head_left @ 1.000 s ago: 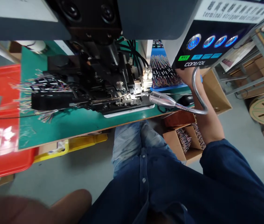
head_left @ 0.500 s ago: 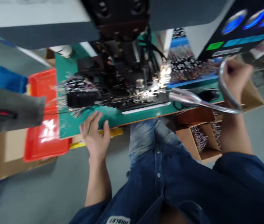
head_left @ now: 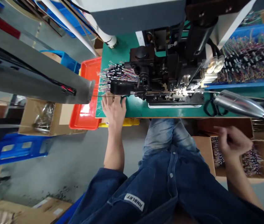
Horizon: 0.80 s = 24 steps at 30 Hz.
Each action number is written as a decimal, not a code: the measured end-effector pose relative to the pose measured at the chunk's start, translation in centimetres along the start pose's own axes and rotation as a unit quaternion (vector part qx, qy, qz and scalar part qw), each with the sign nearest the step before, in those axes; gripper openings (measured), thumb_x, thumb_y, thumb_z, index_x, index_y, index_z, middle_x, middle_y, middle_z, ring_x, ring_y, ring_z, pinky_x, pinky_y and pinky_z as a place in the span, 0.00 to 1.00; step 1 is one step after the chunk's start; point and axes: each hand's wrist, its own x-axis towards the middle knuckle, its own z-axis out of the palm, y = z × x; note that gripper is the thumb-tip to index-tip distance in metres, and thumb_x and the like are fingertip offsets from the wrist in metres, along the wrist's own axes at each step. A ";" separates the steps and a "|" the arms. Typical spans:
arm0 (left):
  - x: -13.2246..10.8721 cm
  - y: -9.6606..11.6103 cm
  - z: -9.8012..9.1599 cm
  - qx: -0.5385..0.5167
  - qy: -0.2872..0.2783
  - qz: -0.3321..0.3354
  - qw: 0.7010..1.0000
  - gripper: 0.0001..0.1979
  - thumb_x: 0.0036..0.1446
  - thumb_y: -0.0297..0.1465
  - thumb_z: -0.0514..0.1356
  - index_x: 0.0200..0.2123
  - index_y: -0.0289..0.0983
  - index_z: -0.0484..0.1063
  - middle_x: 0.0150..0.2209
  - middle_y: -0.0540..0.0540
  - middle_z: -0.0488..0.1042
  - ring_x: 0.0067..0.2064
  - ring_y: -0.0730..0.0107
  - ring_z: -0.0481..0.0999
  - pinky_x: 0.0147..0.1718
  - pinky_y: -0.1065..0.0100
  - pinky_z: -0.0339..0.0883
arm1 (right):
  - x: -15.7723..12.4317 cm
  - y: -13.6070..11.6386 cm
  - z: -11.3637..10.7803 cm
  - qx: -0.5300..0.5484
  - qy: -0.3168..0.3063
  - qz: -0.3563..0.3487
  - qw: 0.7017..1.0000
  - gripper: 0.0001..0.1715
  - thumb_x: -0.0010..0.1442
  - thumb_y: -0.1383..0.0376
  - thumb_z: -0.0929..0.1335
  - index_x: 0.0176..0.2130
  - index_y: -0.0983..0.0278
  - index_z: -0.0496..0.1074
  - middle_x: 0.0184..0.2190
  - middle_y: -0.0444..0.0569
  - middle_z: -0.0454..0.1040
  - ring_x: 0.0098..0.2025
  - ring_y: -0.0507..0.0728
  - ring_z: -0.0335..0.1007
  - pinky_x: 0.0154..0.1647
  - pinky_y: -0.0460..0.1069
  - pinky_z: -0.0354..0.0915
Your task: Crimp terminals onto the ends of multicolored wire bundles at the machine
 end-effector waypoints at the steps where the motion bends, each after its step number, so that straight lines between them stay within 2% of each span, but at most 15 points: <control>1: -0.4 0.2 -0.2 0.003 0.000 0.008 1.000 0.14 0.75 0.41 0.61 0.52 0.39 0.81 0.65 0.28 0.74 0.70 0.28 0.68 0.69 0.29 0.60 | -0.4 -1.0 0.5 0.042 -0.005 -0.036 0.998 0.14 0.73 0.53 0.70 0.39 0.48 0.87 0.20 0.53 0.75 0.19 0.63 0.69 0.22 0.60 0.60; 2: -0.9 0.4 -0.5 0.005 0.005 0.016 1.000 0.15 0.76 0.41 0.60 0.51 0.40 0.82 0.63 0.29 0.76 0.68 0.29 0.70 0.67 0.30 0.61 | -0.7 -2.0 1.0 0.082 -0.020 -0.068 0.994 0.10 0.72 0.59 0.72 0.41 0.48 0.88 0.21 0.50 0.75 0.19 0.61 0.69 0.22 0.58 0.61; 5: -2.9 1.4 -1.5 -0.002 0.029 0.025 0.999 0.13 0.76 0.40 0.59 0.47 0.40 0.82 0.56 0.32 0.78 0.61 0.35 0.75 0.63 0.35 0.65 | -0.9 -4.8 2.6 0.154 -0.080 -0.119 0.978 0.12 0.71 0.66 0.73 0.46 0.51 0.87 0.22 0.45 0.74 0.20 0.57 0.68 0.23 0.54 0.61; 7: -4.7 2.3 -2.2 -0.022 0.034 0.018 0.999 0.11 0.74 0.38 0.61 0.42 0.40 0.81 0.50 0.35 0.80 0.56 0.39 0.77 0.59 0.39 0.67 | -1.0 -6.3 3.8 0.189 -0.122 -0.125 0.966 0.11 0.72 0.66 0.72 0.44 0.54 0.87 0.23 0.45 0.74 0.21 0.56 0.67 0.23 0.53 0.60; 9: -6.7 3.1 -2.7 -0.065 0.014 0.009 0.998 0.09 0.72 0.36 0.63 0.38 0.41 0.78 0.43 0.39 0.80 0.49 0.47 0.78 0.55 0.46 0.69 | -1.3 -7.9 5.2 0.229 -0.173 -0.120 0.950 0.11 0.74 0.64 0.71 0.43 0.56 0.87 0.25 0.46 0.75 0.23 0.56 0.69 0.25 0.54 0.61; 12: -9.8 4.5 -2.6 -0.219 -0.045 -0.056 0.973 0.08 0.70 0.36 0.66 0.36 0.41 0.76 0.35 0.46 0.76 0.36 0.61 0.74 0.42 0.58 0.69 | -1.9 -10.5 7.4 0.283 -0.261 -0.089 0.919 0.14 0.77 0.59 0.70 0.46 0.57 0.87 0.28 0.48 0.77 0.26 0.57 0.71 0.30 0.54 0.66; 14: -11.8 5.6 -2.0 -0.361 -0.094 -0.122 0.920 0.09 0.68 0.38 0.68 0.37 0.40 0.76 0.34 0.48 0.75 0.34 0.65 0.72 0.37 0.63 0.67 | -2.3 -12.3 8.8 0.326 -0.318 -0.051 0.889 0.15 0.78 0.56 0.70 0.51 0.58 0.86 0.32 0.48 0.80 0.28 0.57 0.71 0.33 0.54 0.67; 16: -13.7 7.1 -1.2 -0.492 -0.123 -0.171 0.845 0.12 0.65 0.40 0.71 0.36 0.40 0.76 0.37 0.47 0.76 0.38 0.66 0.74 0.39 0.65 0.68 | -2.6 -14.0 10.0 0.374 -0.371 -0.018 0.850 0.16 0.76 0.53 0.73 0.55 0.59 0.84 0.37 0.48 0.82 0.30 0.56 0.72 0.34 0.52 0.67; 18: -15.4 8.7 -0.5 -0.593 -0.150 -0.226 0.758 0.15 0.63 0.41 0.73 0.35 0.40 0.74 0.43 0.46 0.77 0.39 0.68 0.75 0.40 0.67 0.70 | -2.9 -15.3 10.6 0.408 -0.409 -0.006 0.817 0.18 0.73 0.50 0.75 0.51 0.60 0.83 0.38 0.47 0.81 0.32 0.55 0.72 0.35 0.51 0.67; 20: -16.7 10.0 -0.2 -0.647 -0.179 -0.273 0.689 0.18 0.62 0.42 0.75 0.33 0.39 0.72 0.45 0.46 0.76 0.39 0.69 0.74 0.39 0.67 0.70 | -3.2 -16.0 10.7 0.423 -0.415 0.009 0.806 0.20 0.72 0.47 0.75 0.43 0.61 0.81 0.34 0.45 0.78 0.33 0.55 0.70 0.36 0.50 0.66; 22: -17.5 10.7 0.0 -0.662 -0.193 -0.280 0.668 0.18 0.61 0.41 0.76 0.33 0.39 0.73 0.46 0.46 0.76 0.41 0.69 0.75 0.40 0.68 0.71 | -3.3 -16.0 10.1 0.437 -0.404 0.045 0.802 0.25 0.73 0.46 0.74 0.35 0.62 0.78 0.30 0.44 0.75 0.34 0.56 0.68 0.37 0.50 0.66; 24: -17.6 10.8 0.0 -0.673 -0.211 -0.245 0.665 0.15 0.59 0.41 0.78 0.37 0.40 0.78 0.47 0.45 0.77 0.43 0.67 0.77 0.41 0.68 0.72 | -3.5 -15.5 9.1 0.465 -0.414 0.097 0.777 0.28 0.74 0.44 0.73 0.33 0.62 0.77 0.29 0.45 0.75 0.33 0.55 0.69 0.37 0.50 0.67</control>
